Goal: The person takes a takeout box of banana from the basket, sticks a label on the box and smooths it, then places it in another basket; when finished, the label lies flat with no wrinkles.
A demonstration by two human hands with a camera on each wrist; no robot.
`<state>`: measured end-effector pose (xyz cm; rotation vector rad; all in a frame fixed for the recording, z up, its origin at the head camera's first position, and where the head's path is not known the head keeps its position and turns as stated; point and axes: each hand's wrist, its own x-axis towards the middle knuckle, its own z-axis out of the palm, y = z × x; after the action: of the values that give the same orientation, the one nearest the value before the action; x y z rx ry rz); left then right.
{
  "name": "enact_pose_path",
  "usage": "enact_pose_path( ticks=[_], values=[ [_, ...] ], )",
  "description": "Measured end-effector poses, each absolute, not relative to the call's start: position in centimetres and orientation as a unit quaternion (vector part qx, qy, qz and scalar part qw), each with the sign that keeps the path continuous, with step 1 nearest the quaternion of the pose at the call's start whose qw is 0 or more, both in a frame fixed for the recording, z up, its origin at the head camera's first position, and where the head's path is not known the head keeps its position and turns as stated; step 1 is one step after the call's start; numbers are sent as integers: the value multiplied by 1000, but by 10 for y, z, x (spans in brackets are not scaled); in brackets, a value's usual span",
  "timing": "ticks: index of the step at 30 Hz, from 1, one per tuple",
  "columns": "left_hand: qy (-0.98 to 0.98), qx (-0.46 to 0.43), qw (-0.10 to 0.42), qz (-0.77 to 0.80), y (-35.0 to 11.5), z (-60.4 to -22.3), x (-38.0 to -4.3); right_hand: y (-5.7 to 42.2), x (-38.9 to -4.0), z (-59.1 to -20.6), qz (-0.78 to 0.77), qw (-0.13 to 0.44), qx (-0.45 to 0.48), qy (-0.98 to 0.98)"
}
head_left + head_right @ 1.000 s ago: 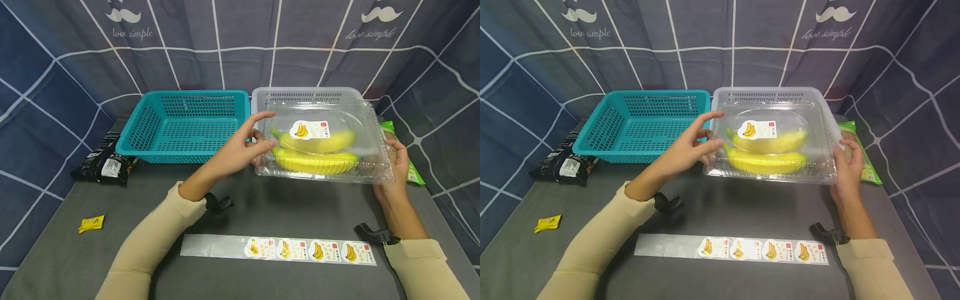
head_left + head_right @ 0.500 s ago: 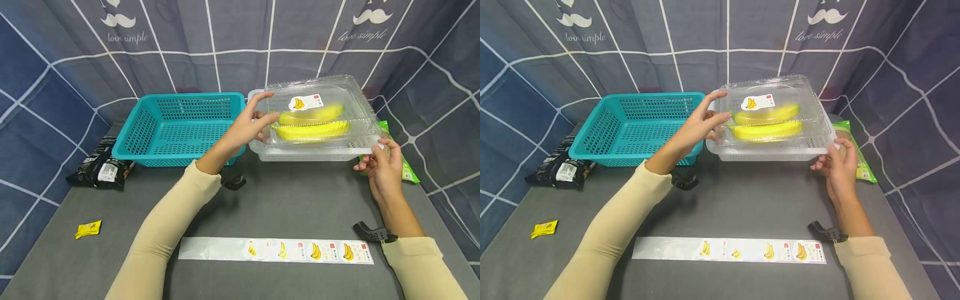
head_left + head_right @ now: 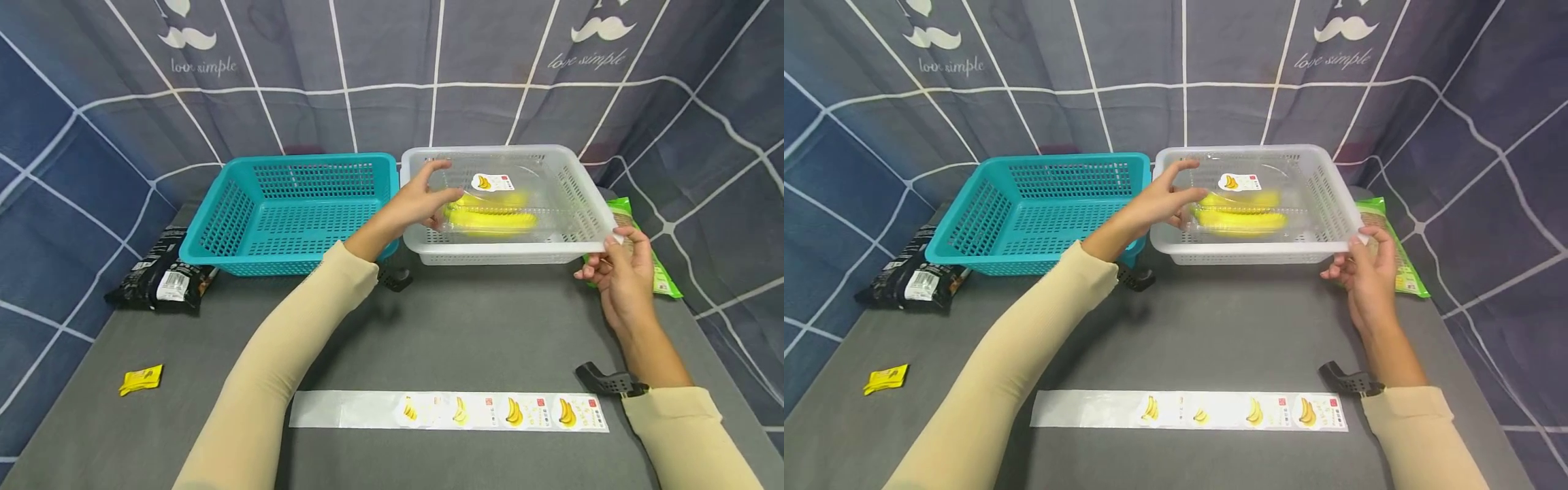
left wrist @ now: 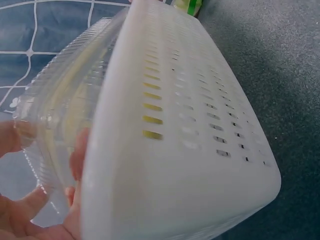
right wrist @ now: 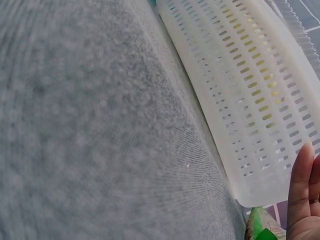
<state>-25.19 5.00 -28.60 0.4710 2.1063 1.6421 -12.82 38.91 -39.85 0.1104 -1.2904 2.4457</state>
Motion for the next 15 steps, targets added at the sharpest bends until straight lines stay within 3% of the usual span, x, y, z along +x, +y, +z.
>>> enact_pose_path(
  ticks=[15],
  values=[
    [805, 137, 233, 529, 60, -289, -258, 389, -129, -398, 869, 182, 50, -458]
  ],
)
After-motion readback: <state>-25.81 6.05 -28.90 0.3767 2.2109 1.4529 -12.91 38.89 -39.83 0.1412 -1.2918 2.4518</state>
